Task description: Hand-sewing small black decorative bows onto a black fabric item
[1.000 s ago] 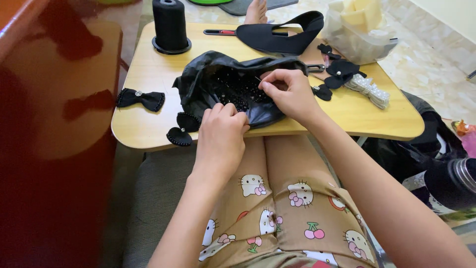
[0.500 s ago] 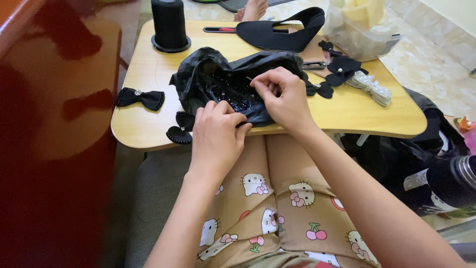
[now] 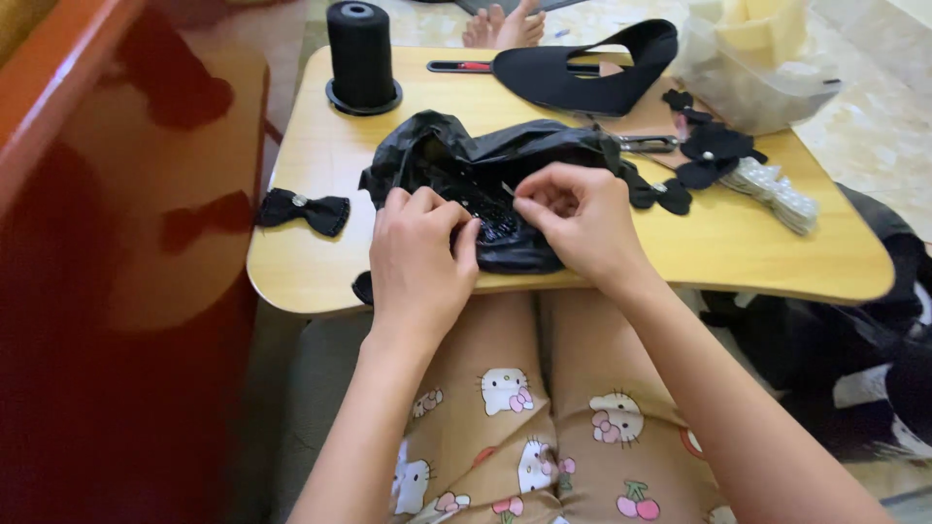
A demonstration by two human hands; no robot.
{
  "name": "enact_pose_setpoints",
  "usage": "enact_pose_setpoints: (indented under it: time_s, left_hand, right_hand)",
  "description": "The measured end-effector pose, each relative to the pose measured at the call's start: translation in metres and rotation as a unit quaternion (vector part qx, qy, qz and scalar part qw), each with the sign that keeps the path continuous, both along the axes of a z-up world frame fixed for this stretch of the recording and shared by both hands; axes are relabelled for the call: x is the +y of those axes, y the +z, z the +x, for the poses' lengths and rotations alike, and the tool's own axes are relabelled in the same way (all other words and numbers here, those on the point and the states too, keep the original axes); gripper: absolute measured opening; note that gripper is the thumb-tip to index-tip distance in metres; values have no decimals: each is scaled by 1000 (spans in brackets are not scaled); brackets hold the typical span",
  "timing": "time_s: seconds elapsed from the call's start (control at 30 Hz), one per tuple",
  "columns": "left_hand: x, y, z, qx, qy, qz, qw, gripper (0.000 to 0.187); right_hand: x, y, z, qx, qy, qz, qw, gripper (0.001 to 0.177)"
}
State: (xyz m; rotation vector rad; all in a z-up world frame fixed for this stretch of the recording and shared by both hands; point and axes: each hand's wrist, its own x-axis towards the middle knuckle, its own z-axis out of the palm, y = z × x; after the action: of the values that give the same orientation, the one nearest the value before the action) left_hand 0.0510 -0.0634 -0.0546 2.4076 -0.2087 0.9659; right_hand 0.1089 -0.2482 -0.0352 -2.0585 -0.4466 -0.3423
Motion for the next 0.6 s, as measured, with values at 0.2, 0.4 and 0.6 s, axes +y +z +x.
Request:
enact_pose_setpoints:
  time_s: [0.2,0.4,0.6]
  left_hand:
    - [16,14,31,-46,-69,51,995,15]
    - [22,17,58,44,-111,60,991,30]
    - [34,5,65,156,-132,19,979,47]
  right_hand:
    - [-1,-12,-2,47,-2,-22,999,14]
    - [0,-8,11,59,26,-82,994,13]
    - [-5,-2,18,67,-21,-60,996,14]
